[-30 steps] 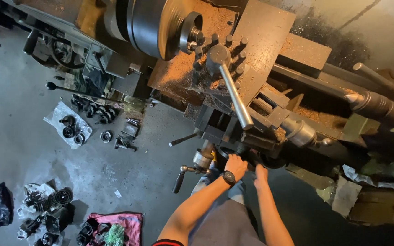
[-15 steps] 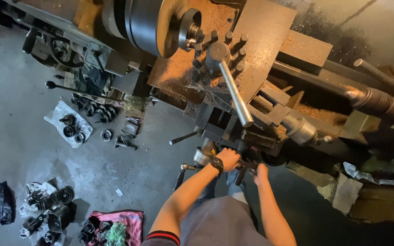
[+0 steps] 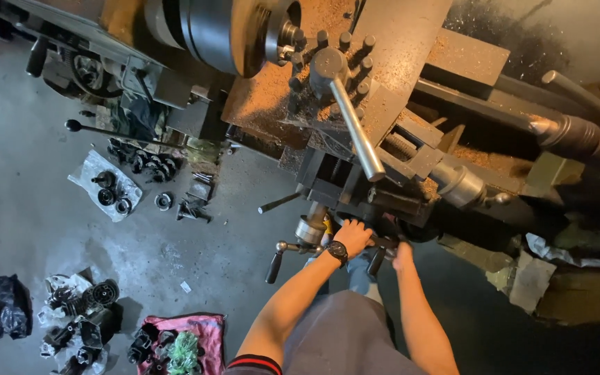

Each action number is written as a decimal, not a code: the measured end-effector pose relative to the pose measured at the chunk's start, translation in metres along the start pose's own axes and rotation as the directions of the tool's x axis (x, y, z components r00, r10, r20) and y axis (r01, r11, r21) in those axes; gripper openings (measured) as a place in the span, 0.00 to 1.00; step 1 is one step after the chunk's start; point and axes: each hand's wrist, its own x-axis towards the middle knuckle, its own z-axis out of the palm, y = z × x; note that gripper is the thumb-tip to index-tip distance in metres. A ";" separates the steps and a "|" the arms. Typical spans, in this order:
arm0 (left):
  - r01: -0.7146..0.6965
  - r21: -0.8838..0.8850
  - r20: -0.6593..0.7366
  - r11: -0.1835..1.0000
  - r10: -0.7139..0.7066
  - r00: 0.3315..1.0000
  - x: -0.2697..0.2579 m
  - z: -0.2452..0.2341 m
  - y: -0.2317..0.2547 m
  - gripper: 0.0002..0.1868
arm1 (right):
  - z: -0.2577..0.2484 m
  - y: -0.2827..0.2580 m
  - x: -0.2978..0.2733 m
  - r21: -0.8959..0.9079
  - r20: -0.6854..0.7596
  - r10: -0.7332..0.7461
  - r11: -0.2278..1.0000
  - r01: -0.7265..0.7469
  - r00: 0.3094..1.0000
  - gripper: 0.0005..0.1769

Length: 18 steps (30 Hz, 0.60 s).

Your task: The person operates a metal lathe, adjusting the tool post and controls while a cylindrical metal part rotates. They then remove the finished part from the chuck and place it on the floor among other similar parts.

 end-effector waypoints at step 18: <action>-0.108 0.090 -0.258 0.990 0.128 0.958 0.007 -0.015 0.030 0.08 | 0.030 -0.021 -0.090 -0.167 -0.205 -0.208 0.970 0.175 0.957 0.30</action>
